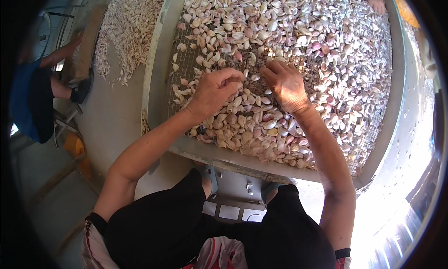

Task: The person picks up and peels individual garlic cloves from a large mesh tray filled with garlic, dropping the peeled cloves and skins back onto the tray or the floor.

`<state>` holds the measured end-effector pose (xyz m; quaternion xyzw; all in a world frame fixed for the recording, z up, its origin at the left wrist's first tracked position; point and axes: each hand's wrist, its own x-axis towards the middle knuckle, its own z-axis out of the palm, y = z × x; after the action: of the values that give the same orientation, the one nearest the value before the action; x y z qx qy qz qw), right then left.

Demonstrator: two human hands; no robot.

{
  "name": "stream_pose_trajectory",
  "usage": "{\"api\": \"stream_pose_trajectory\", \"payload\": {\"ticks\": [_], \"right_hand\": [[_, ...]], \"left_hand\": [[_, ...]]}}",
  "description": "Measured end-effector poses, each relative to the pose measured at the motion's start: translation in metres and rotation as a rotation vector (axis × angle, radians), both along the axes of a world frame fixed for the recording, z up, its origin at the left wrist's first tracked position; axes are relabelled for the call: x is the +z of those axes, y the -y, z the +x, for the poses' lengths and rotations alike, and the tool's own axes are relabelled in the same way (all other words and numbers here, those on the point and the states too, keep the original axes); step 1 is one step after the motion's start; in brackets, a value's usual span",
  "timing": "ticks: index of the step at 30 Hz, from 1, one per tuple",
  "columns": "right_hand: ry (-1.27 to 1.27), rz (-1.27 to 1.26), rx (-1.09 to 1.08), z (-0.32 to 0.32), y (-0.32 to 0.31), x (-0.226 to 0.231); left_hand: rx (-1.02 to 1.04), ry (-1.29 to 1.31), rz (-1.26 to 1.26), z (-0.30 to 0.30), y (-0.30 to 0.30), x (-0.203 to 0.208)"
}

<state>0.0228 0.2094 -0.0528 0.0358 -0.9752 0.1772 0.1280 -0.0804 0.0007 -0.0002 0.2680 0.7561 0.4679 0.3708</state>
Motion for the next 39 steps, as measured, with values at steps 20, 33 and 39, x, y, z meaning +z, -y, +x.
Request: {"api": "stream_pose_trajectory", "payload": {"ticks": [20,33,39], "right_hand": [[0.201,-1.43,-0.238,0.028,0.052,0.045],[0.271,-1.821,-0.234,0.082,0.062,0.071],[0.155,-1.334,-0.176,0.085,0.06,0.077]], "left_hand": [[0.125,0.409,0.218,0.029,0.001,0.012],[-0.231,-0.362,0.167,0.05,0.007,0.053],[-0.27,-0.601,0.332,0.057,0.002,0.053]]}}
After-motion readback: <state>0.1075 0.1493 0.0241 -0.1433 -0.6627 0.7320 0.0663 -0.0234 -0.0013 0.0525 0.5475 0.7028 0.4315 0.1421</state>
